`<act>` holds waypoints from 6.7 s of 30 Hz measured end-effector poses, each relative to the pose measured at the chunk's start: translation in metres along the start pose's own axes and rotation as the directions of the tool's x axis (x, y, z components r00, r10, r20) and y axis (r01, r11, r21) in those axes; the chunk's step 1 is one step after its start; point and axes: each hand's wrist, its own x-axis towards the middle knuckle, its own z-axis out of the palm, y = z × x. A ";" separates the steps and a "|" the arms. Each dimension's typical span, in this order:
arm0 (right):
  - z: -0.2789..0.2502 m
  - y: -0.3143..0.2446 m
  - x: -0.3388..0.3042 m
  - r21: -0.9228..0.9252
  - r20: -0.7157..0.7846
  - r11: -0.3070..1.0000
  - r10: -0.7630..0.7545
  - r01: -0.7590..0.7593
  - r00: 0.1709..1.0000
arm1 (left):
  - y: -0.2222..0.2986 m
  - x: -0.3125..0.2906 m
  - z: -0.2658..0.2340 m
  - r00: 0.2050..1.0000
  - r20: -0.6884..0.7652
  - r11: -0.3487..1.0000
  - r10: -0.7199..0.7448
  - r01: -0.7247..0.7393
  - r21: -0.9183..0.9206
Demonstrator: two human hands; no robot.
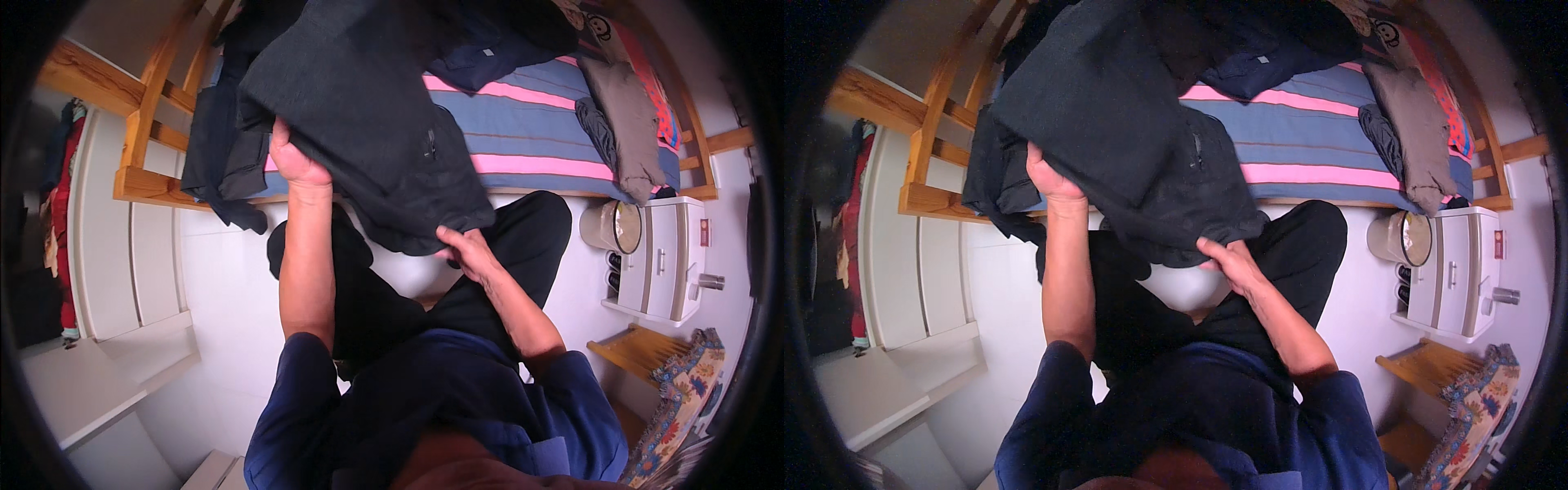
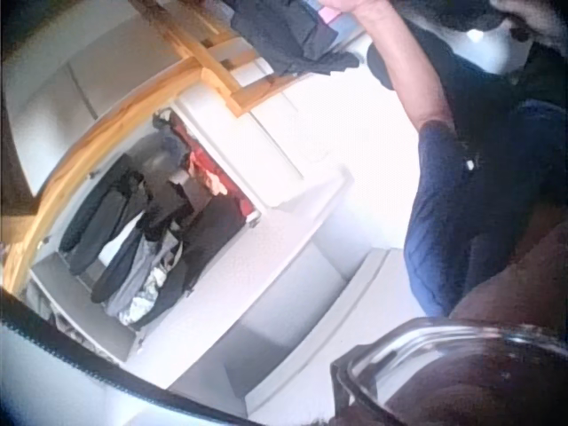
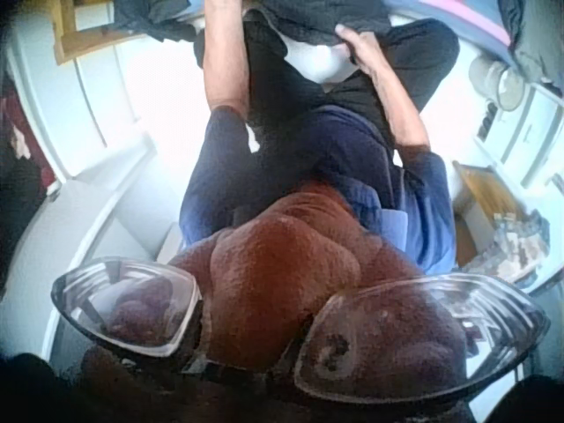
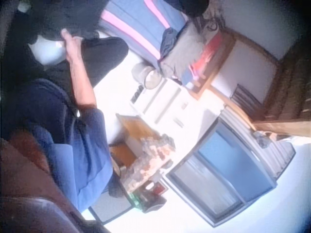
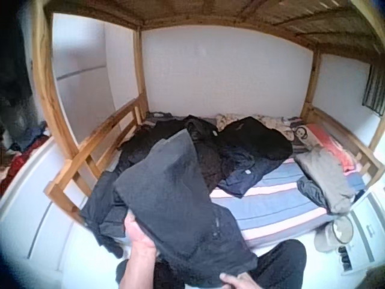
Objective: The person folds a jacket and a pair of trousers on a bed, buttoning and zipping the items before folding them and placing the folded items into an open drawer.
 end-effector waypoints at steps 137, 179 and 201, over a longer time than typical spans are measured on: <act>0.011 -0.123 -0.193 -0.283 0.810 -0.150 -0.566 0.947 0.152 | -0.026 -0.213 0.122 0.768 0.387 0.024 -0.511 -0.438 0.899; 0.018 -0.114 -0.173 -0.660 0.471 -0.313 -0.881 0.683 0.052 | -0.017 -0.175 0.104 0.757 0.186 0.334 -0.627 0.045 0.942; -0.005 -0.107 -0.189 -0.700 0.523 -0.169 -0.783 0.694 0.338 | -0.032 -0.207 0.092 0.740 0.098 0.323 -0.665 0.166 0.932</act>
